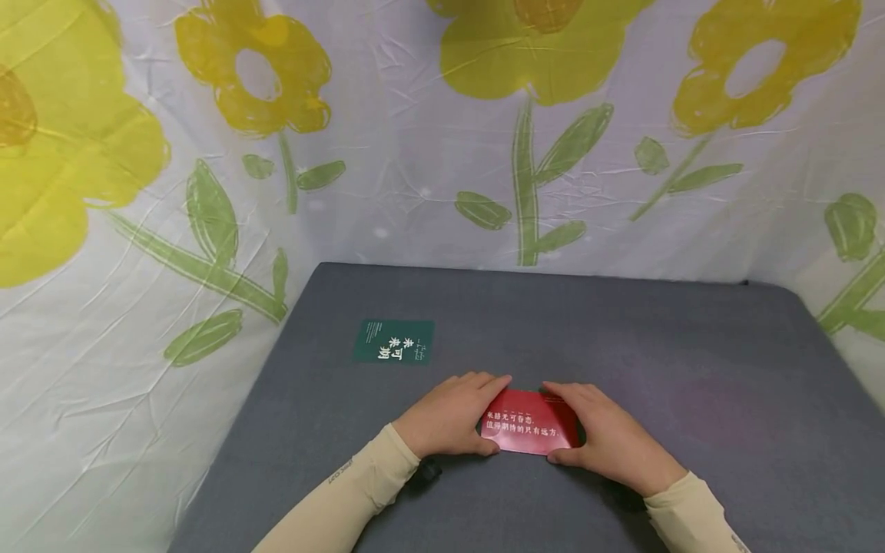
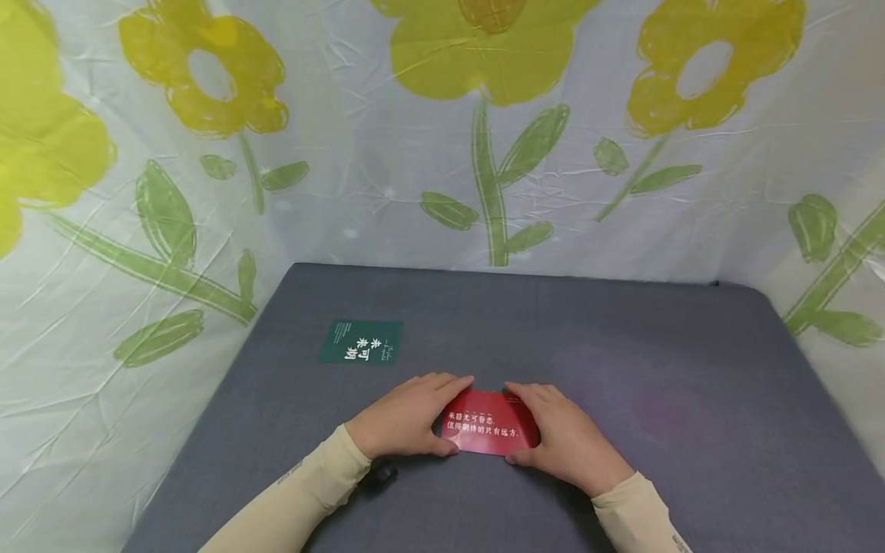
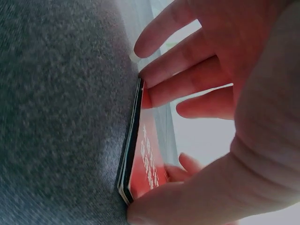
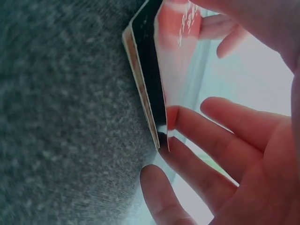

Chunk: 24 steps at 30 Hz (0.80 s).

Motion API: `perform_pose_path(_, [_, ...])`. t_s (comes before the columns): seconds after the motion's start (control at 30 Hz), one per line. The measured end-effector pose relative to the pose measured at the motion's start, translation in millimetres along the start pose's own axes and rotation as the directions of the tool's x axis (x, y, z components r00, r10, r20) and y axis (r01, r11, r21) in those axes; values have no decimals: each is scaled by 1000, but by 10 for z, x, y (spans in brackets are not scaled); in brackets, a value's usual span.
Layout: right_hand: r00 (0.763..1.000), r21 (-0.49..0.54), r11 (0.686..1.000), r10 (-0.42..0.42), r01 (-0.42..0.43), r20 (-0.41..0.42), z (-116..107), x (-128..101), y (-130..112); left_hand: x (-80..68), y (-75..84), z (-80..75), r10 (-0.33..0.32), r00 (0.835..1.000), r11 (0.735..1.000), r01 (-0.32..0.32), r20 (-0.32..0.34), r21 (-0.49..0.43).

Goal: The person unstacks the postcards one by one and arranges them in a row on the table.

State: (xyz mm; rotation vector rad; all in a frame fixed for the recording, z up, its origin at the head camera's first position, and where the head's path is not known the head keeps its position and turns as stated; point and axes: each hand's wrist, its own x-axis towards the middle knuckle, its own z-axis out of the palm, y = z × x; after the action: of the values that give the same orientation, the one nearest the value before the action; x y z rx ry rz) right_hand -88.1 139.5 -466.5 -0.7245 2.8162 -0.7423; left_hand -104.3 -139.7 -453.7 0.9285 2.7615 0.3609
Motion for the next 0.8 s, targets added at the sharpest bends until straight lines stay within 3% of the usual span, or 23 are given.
perform_pose_path(0.43, [997,-55,997,-50,46,-66,-46,41,-74,-7,-142,-65,13,1000,998,-15,-19,-66])
perform_pose_path(0.8, [998,-36,998,-57,57,-9,-107,420,-151,1,-445,-219,-65,998,984,59,-27,-169])
